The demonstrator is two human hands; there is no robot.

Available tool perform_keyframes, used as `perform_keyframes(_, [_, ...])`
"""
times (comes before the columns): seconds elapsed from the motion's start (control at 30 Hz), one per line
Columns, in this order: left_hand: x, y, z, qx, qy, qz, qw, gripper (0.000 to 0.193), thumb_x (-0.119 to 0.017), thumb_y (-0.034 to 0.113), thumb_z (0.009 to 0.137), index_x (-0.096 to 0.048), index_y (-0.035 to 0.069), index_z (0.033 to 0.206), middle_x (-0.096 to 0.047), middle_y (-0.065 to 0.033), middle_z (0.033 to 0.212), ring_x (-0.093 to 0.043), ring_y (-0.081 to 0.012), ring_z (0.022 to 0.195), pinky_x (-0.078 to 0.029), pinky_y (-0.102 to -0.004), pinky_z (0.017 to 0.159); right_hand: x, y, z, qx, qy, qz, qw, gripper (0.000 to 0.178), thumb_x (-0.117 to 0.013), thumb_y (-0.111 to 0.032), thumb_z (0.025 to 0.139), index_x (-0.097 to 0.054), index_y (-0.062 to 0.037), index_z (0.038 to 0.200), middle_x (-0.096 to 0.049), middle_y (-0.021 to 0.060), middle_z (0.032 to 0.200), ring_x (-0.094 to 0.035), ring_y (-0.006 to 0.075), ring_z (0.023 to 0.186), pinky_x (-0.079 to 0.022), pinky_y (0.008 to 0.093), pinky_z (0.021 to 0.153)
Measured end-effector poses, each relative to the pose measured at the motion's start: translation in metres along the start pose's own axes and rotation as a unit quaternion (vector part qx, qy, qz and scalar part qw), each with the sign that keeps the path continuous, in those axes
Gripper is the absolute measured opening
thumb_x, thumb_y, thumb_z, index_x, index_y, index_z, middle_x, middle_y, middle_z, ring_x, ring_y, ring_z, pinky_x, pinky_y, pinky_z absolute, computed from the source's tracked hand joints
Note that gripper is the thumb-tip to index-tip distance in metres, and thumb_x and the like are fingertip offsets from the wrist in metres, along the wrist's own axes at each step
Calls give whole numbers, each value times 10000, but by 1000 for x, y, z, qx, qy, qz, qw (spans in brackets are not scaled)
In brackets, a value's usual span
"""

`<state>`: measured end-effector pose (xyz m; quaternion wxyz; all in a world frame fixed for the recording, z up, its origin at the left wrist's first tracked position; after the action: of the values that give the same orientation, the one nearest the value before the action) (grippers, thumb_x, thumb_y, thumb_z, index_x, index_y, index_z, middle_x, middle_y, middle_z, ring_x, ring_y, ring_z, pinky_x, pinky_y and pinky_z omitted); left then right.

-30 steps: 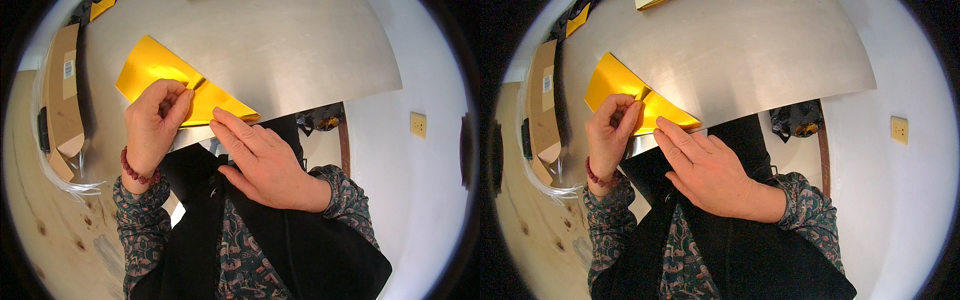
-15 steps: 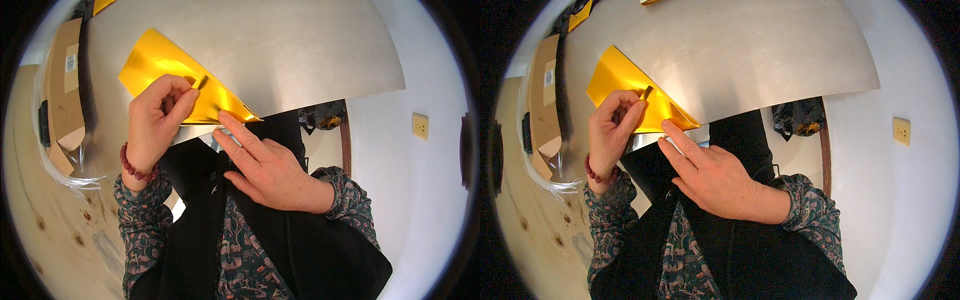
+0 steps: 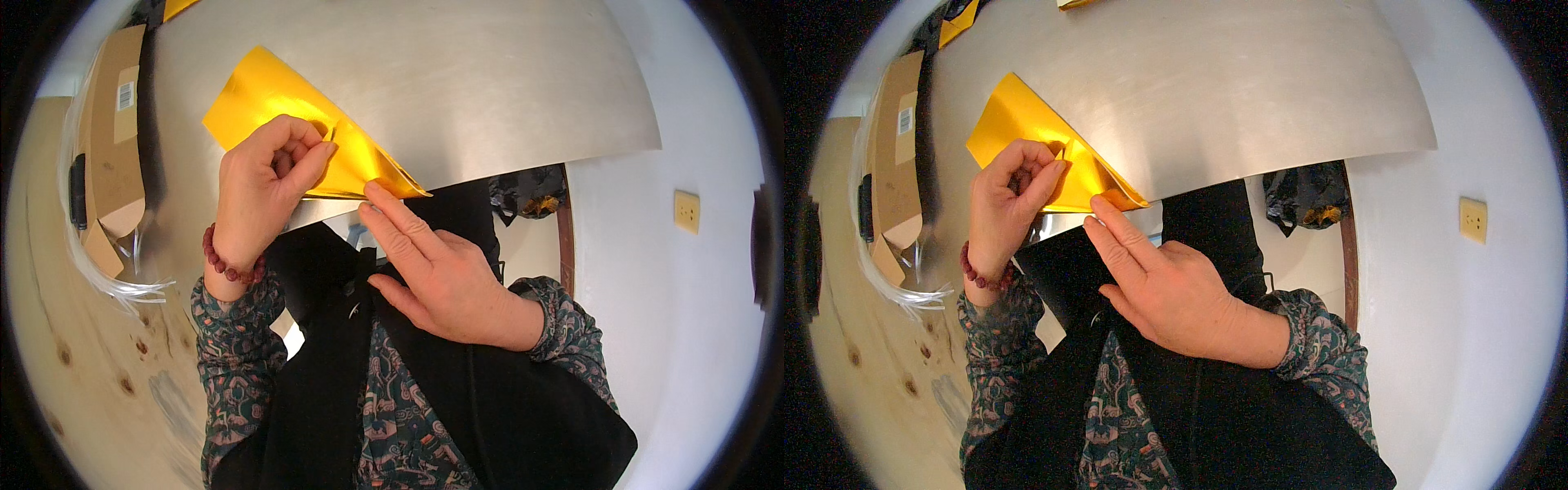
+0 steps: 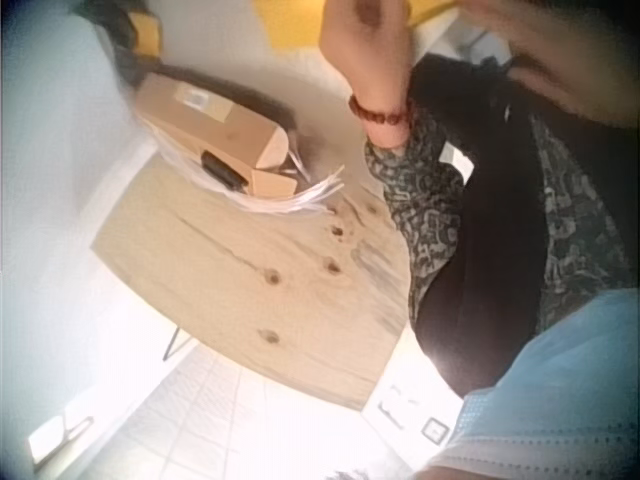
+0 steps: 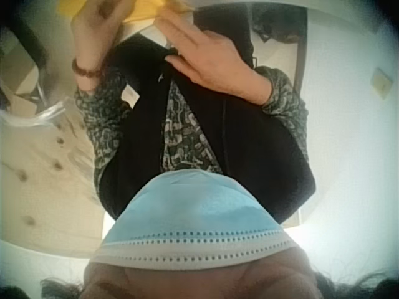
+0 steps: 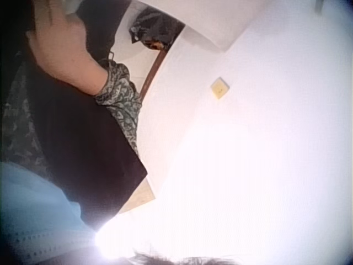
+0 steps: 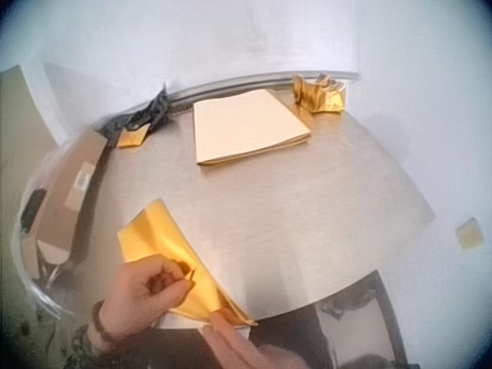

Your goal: The person folds a yellow sheet of paper into a small origami shape, then sets it aside and begins folding a second sheet. The hands repeatedly crease and align edges to form triangular and angular shapes.

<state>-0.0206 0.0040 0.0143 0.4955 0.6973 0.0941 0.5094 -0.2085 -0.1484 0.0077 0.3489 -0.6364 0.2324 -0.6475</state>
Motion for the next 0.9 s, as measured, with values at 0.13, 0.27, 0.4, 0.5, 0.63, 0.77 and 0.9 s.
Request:
perform_keyframes(0.13, [-1, -2, 0, 10, -7, -19, 1000, 137, -828, 94, 961, -729, 4, 988, -656, 16, 750, -550, -39, 643, -445, -214, 590, 2, 3, -2, -7, 45, 26, 999, 796, -788, -187, 938, -431, 23, 1617, -515, 221, 1626, -726, 311, 800, -608, 387, 761])
perform_keyframes(0.27, [0, 0, 0, 17, 5, -1, 1000, 129, -835, 106, 948, -744, 26, 990, -702, 2, 780, -589, -55, 652, -481, -218, 608, 9, 3, 2, -19, 56, 34, 998, 836, -829, -96, 910, -428, 16, 1635, -593, 231, 1562, -772, 274, 997, -602, 348, 852])
perform_keyframes(0.4, [6, 3, 9, 5, 6, 58, 998, 145, -835, 141, 950, -757, 32, 1003, -731, -17, 793, -639, -82, 656, -513, -234, 617, 18, 3, 10, 1, 48, -26, 999, 832, -827, -98, 904, -438, 20, 1629, -583, 237, 1572, -764, 299, 978, -595, 349, 833])
perform_keyframes(0.5, [7, 0, 15, 20, -9, 6, 1000, 137, -797, 103, 1010, -718, -8, 1007, -639, 55, 777, -537, -18, 688, -441, -199, 618, 22, 5, 15, 2, 53, -37, 998, 826, -824, -95, 904, -442, 16, 1628, -580, 240, 1574, -762, 301, 971, -594, 346, 827])
perform_keyframes(0.63, [10, -7, 15, 26, 7, 11, 1000, 157, -836, 172, 953, -759, 41, 993, -743, -11, 797, -648, -81, 652, -515, -235, 613, 17, 4, 16, -20, 32, -14, 999, 812, -819, -77, 909, -445, 13, 1625, -562, 234, 1597, -774, 266, 974, -605, 340, 863])
perform_keyframes(0.77, [9, -9, 16, 21, 0, 31, 999, 159, -835, 180, 954, -762, 44, 993, -746, -9, 798, -644, -77, 646, -506, -234, 604, 17, 5, 16, -32, 27, 7, 999, 804, -818, -60, 910, -448, 12, 1621, -546, 228, 1616, -785, 233, 969, -611, 334, 898])
perform_keyframes(0.9, [9, -4, 16, 24, 3, 29, 999, 162, -827, 190, 961, -762, 44, 986, -741, -13, 787, -638, -77, 634, -501, -236, 599, 19, 7, 14, -29, 30, 14, 999, 806, -820, -51, 908, -450, 11, 1621, -553, 230, 1608, -793, 231, 978, -613, 338, 903])
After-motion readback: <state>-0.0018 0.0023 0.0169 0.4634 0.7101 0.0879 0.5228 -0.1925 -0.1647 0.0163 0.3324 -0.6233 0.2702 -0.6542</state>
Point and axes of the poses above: each hand's wrist, its own z-axis towards the middle knuckle, its own x-axis out of the back of the hand, y = z × x, the point moved 3 cm from there along z, towards the middle knuckle
